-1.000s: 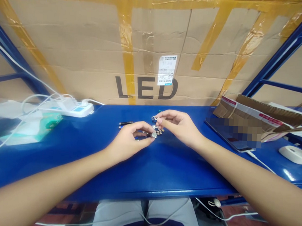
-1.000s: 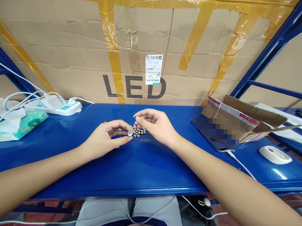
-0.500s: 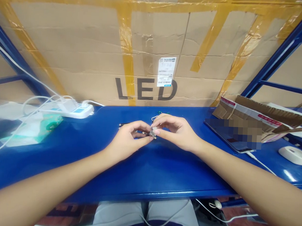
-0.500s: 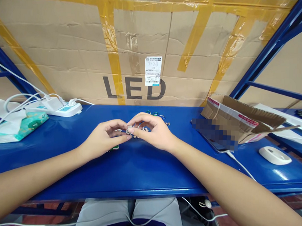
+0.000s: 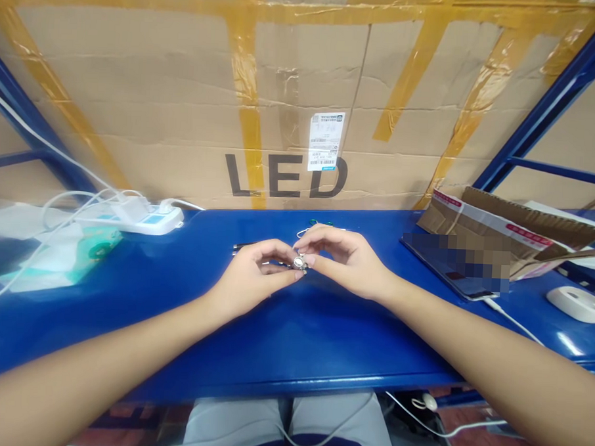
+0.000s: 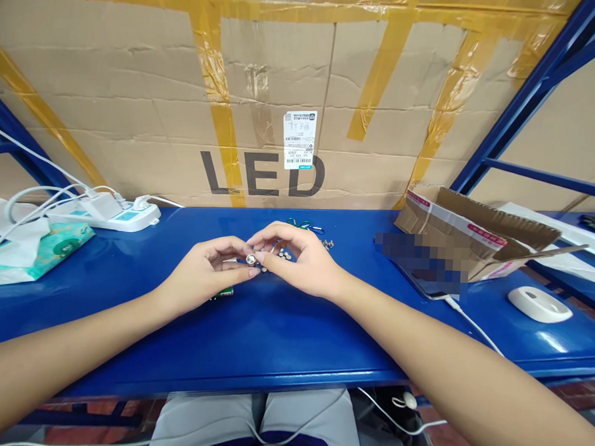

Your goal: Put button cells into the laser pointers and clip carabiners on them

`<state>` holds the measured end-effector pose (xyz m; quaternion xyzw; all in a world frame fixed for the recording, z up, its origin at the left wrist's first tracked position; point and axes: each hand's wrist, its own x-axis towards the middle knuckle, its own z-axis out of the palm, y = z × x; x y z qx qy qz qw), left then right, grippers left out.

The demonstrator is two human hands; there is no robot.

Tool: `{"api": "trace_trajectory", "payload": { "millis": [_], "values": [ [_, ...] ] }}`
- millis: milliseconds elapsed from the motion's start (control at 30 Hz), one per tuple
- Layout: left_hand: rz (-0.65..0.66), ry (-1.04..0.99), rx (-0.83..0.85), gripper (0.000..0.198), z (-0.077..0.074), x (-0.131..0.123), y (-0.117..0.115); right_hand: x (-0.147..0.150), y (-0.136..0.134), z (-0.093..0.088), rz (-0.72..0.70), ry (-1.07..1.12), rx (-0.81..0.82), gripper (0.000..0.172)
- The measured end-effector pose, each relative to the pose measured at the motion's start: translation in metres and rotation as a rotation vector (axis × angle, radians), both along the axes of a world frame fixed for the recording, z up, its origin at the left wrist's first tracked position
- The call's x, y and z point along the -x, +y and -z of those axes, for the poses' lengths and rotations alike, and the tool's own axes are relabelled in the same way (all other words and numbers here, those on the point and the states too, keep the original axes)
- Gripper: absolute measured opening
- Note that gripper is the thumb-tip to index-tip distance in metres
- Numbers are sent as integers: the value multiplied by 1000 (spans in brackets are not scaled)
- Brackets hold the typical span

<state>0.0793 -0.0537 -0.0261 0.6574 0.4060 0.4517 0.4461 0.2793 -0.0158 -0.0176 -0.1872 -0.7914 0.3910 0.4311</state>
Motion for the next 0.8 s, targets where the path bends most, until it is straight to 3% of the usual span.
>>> {"api": "trace_trajectory", "payload": {
  "millis": [300,800],
  "values": [
    [-72,85,-69,23,2,4,4,3,7,3,-31,13,390,16],
    [-26,98,-77,18,5,0,3,1,-1,0,-31,-132,178,16]
  ]
}}
